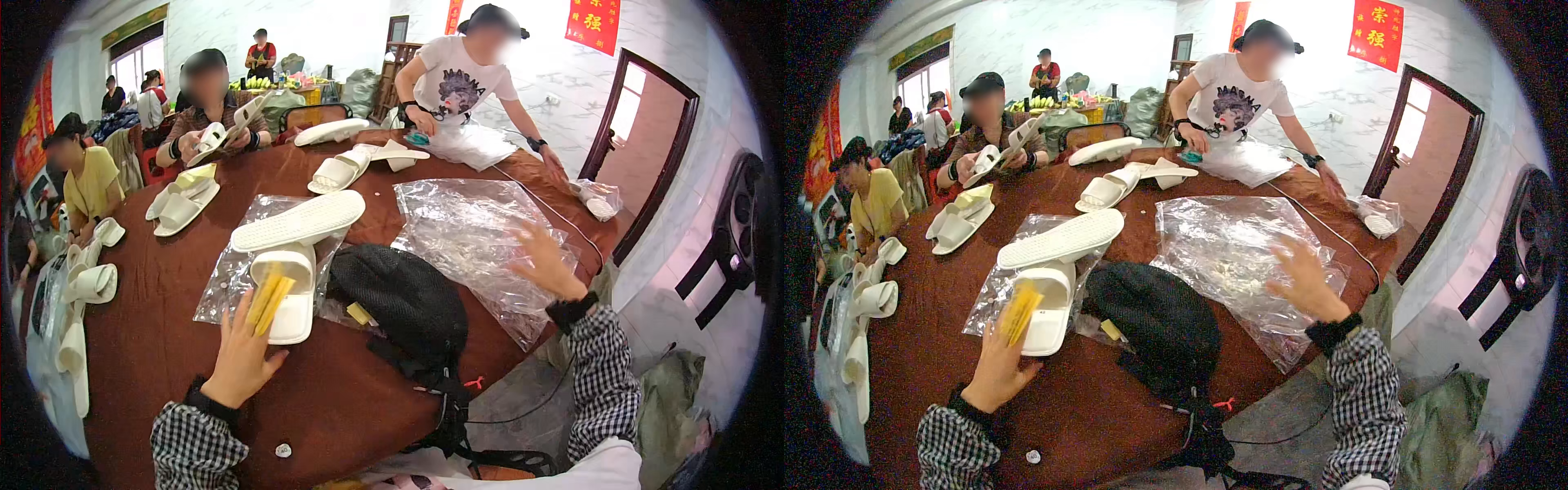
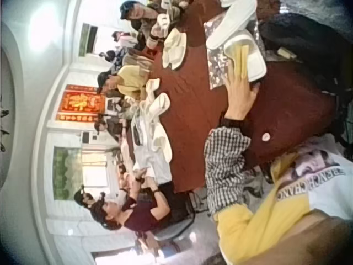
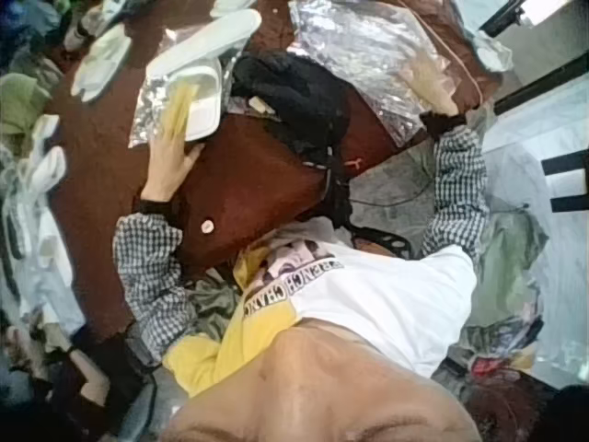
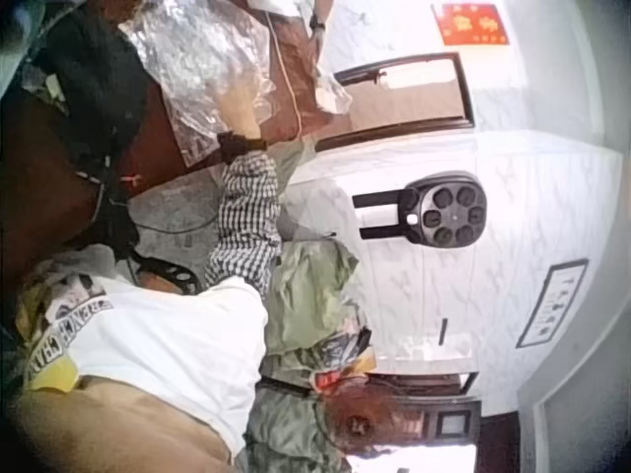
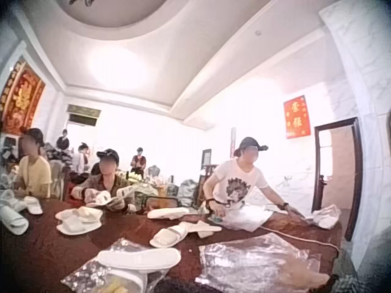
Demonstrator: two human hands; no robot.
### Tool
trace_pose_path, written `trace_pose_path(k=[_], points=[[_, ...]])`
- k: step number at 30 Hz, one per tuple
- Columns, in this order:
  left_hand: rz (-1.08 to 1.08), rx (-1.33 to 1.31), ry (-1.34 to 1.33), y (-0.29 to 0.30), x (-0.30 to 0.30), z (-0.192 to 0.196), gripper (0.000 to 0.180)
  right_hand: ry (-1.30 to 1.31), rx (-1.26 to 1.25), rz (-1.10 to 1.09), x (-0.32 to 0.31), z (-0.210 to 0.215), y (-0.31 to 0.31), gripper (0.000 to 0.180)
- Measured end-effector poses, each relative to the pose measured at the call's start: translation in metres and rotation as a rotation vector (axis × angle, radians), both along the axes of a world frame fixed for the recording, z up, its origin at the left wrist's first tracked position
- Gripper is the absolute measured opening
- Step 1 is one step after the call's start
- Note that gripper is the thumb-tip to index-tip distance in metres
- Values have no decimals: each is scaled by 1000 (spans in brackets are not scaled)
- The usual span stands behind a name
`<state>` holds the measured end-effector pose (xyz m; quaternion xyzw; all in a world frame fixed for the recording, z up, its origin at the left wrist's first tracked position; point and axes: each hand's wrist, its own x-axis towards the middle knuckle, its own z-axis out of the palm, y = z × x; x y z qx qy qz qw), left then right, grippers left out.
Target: Applying size labels to white slippers and organizing them into large plastic bags in a production workshop.
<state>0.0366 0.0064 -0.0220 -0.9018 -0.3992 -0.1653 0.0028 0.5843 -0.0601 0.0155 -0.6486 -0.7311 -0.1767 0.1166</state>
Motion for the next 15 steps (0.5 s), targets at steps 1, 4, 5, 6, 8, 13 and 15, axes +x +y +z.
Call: trace_pose_path(k=[1, 4, 5, 6, 8, 13, 15], points=[[5, 27, -40, 4, 4, -2, 77, 28, -42, -28, -21, -5, -11, 70], [89, -250, -254, 16, 7, -4, 64, 11, -366, -31, -46, -17, -17, 71], [32, -17, -314, 17, 7, -6, 48, 49, -441, -14, -42, -21, -9, 70], [57, -28, -297, 20, 4, -4, 48, 71, -483, 24, -34, -24, 2, 70], [3, 91, -560, 26, -3, 0, 56, 88, -493, 54, -11, -23, 24, 64], [141, -75, -818, 28, -27, 14, 47, -455, -391, -277, -11, 16, 61, 39], [188, -140, -1094, 24, -33, 18, 40, -180, -176, -7, -54, 42, 74, 37]])
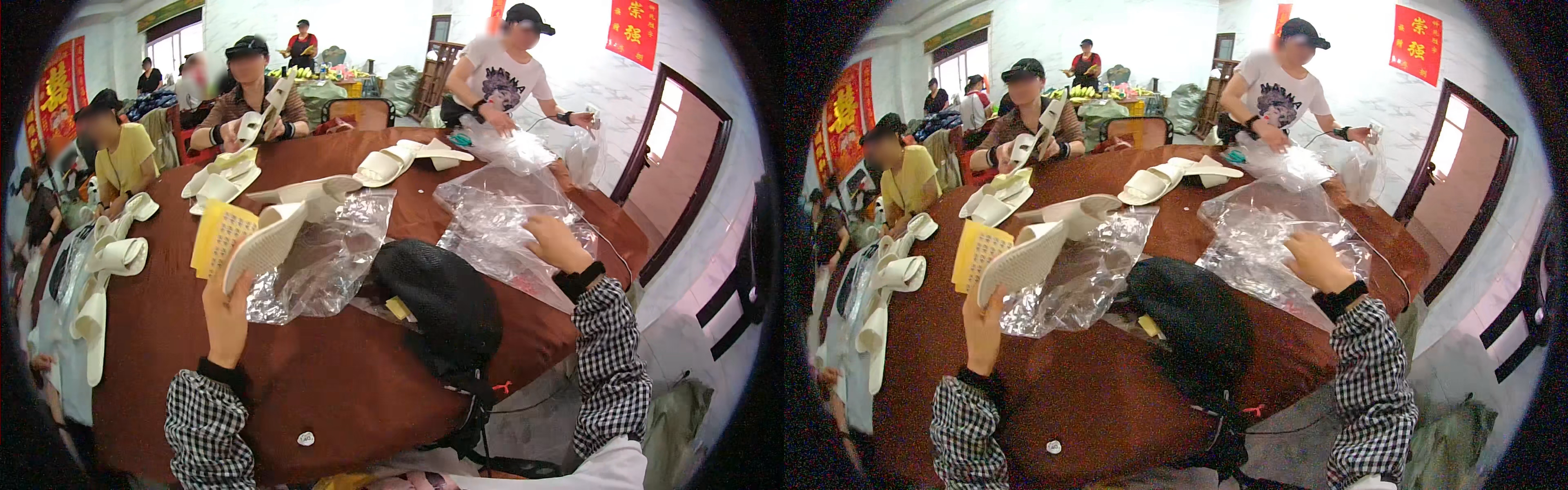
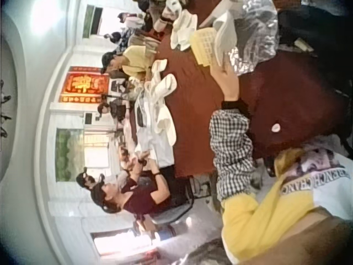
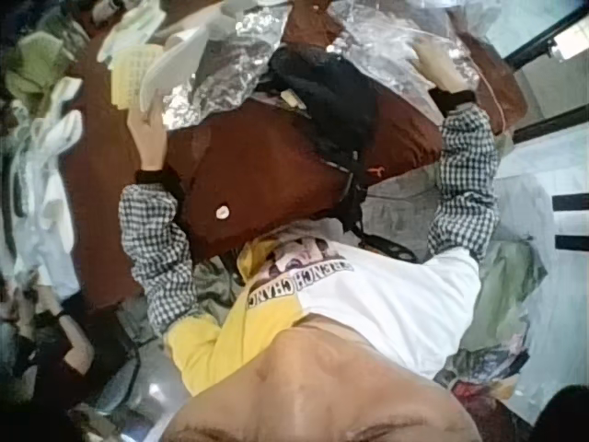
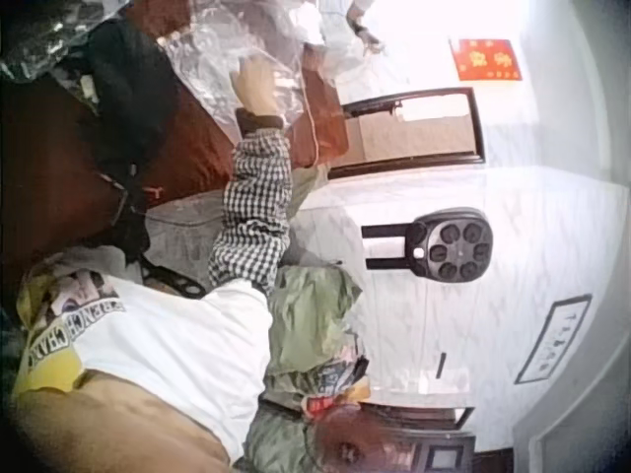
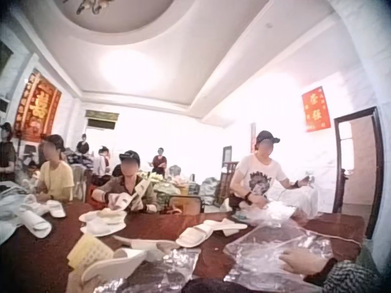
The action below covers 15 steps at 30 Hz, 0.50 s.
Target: Applying size labels to white slippers and organizing them into large plastic bags in a production workshop.
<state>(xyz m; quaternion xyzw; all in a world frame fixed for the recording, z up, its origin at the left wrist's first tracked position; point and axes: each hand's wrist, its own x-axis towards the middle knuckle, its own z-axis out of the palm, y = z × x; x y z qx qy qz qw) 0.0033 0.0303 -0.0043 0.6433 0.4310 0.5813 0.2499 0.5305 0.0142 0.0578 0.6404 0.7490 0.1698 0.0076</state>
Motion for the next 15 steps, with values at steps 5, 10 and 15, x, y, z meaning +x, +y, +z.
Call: trace_pose_path(k=[5, 10, 15], points=[[76, 14, -73, -5, -17, 6, 39, 257, 27, 819, -167, -2, 16, 57], [272, 234, 53, -14, -53, -3, 36, 131, 286, 897, -305, -66, 42, 56], [433, 179, -125, -7, -97, -19, 41, -317, 169, 828, -338, -76, 66, 10]])
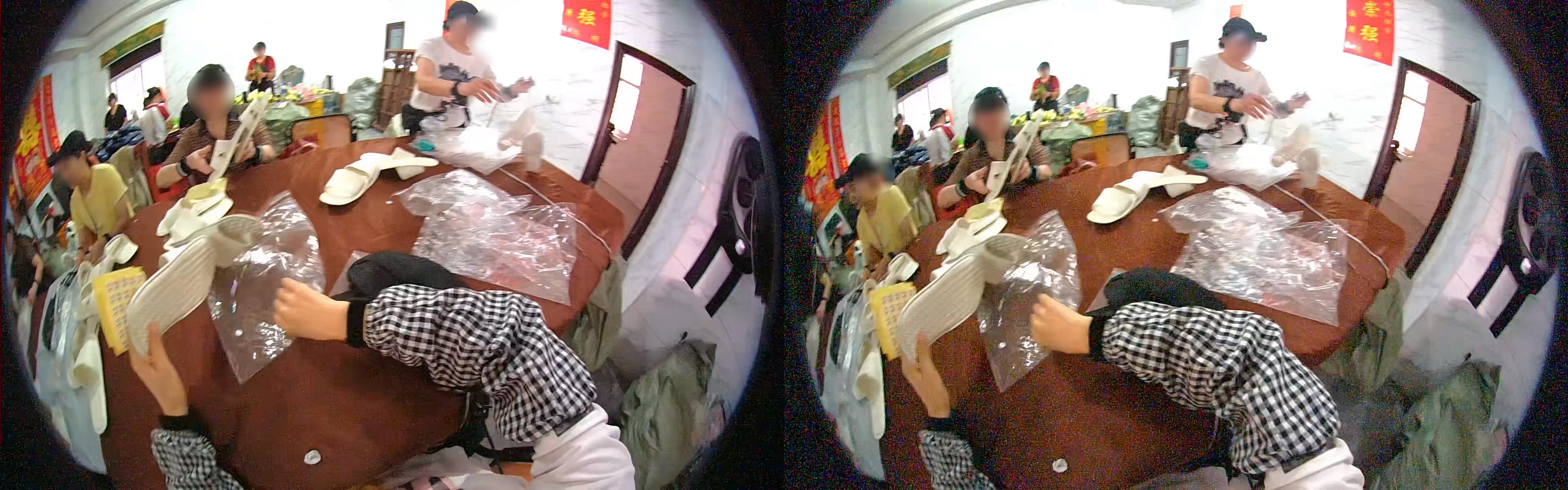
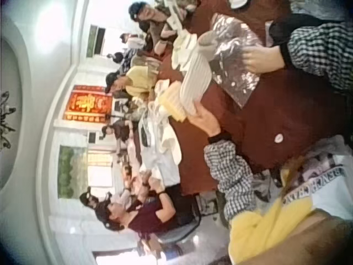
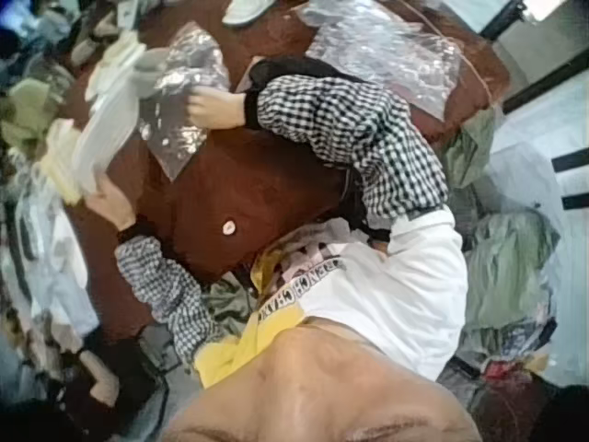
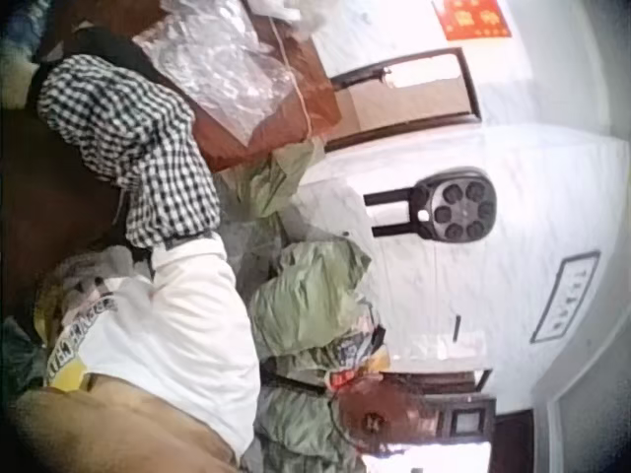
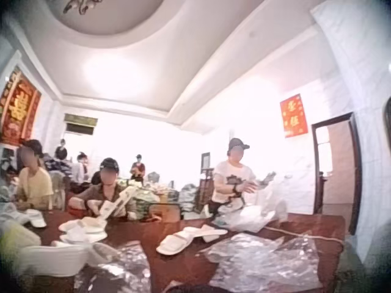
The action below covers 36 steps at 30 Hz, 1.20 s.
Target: Applying size labels to white slippers and organizing them into large plastic bags in a production workshop.
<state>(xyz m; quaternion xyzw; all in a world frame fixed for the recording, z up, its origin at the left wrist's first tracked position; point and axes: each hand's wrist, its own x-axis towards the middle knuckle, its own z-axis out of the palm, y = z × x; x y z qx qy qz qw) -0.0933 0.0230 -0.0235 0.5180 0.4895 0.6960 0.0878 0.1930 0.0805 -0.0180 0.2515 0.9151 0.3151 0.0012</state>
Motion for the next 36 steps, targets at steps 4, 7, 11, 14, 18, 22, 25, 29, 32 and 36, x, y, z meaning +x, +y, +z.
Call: trace_pose_path(k=[4, 7, 11, 14, 18, 22, 25, 29, 32, 36], points=[[-82, -9, -78, 5, -13, -13, 46, 232, 314, 156, 47, 61, 13, 7], [-153, -5, -59, 4, -12, -17, 44, 389, 449, 44, 140, 134, 17, 21], [-80, -121, 79, -2, 0, -15, 42, 731, 452, -202, 266, 186, -4, 27], [-72, -118, 202, -9, 16, -13, 39, 764, 383, -565, 340, 159, -15, 32], [-172, -99, 411, -33, 40, -2, 36, 684, 333, -854, 409, 83, -15, 30], [-519, -249, 556, -56, 73, 8, 41, 494, -342, -1052, 446, 23, -15, 40], [-598, -175, 959, -69, 83, 8, 45, 489, -677, -935, 450, 15, -24, 53], [-653, -71, 1251, -60, 94, -6, 58, 299, -467, -1117, 408, 59, -24, 59], [-677, -89, 1147, -62, 99, -9, 58, 289, -261, -816, 342, 104, -48, 50], [-836, -104, 1146, -75, 111, 5, 57, 516, -374, -366, 223, 126, -80, 46]])
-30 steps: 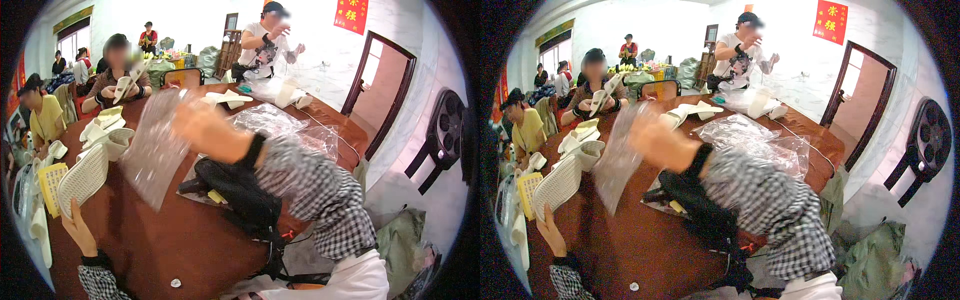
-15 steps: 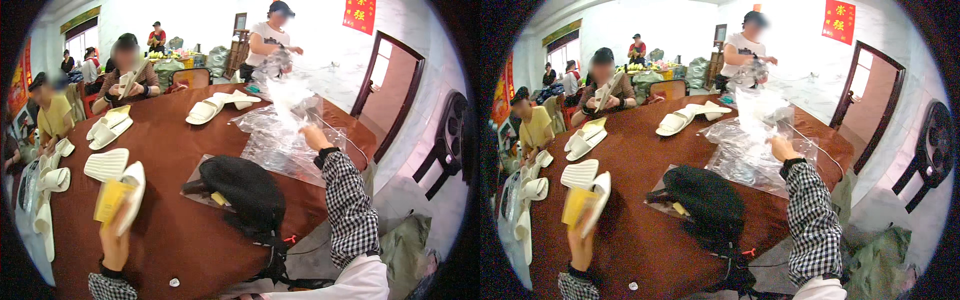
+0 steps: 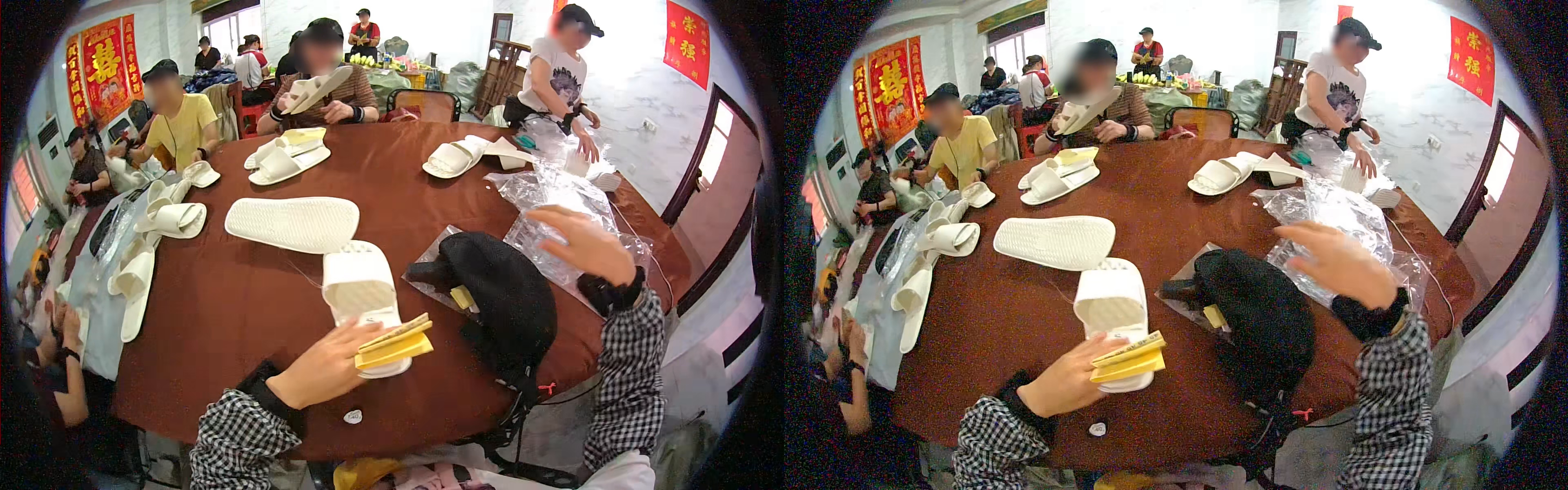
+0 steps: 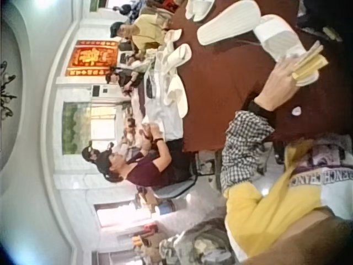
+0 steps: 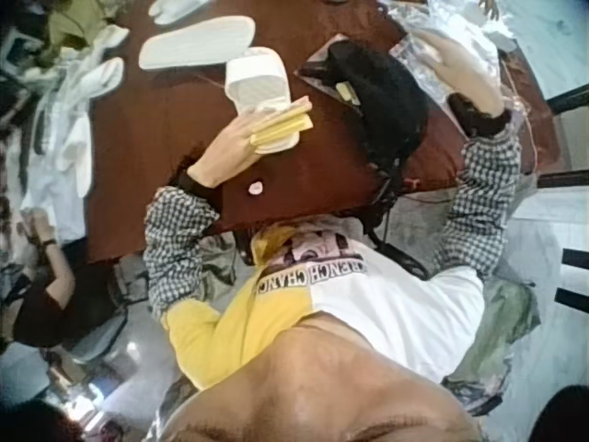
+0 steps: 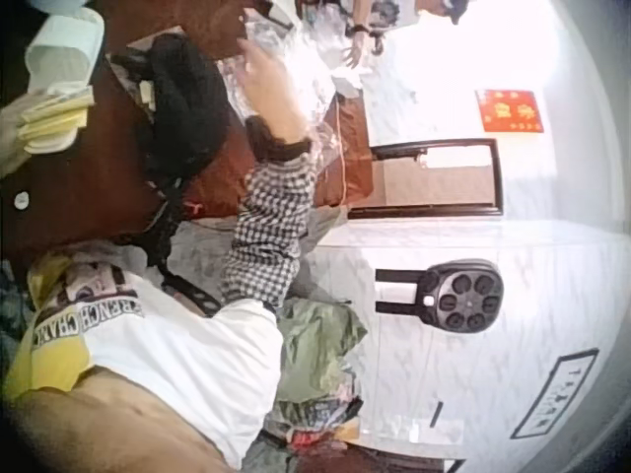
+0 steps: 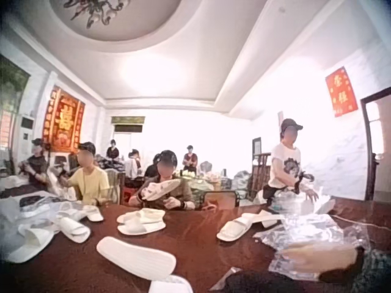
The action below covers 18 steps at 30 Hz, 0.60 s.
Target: Applying size labels to white slippers and organizing them into large plastic bags in a production workshop.
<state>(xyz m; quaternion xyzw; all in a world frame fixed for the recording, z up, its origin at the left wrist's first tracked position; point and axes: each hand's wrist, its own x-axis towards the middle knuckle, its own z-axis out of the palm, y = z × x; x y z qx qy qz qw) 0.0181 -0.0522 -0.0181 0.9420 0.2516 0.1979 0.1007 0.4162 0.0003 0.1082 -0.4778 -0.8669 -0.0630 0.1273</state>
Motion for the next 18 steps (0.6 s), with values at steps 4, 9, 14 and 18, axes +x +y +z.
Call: trace_pose_path(k=[4, 9, 14, 18], points=[[-40, -151, -252, -5, -22, 28, 60, 36, -125, 213, -89, -18, -19, 43], [580, 90, -426, 65, -79, 33, 68, 202, -23, 379, -169, -90, 8, 48], [947, 82, -25, 124, -121, -16, 75, 305, 115, 396, -184, -137, 41, 60], [979, 207, 153, 157, -127, -43, 75, 364, -277, 360, -172, -140, 48, 64]])
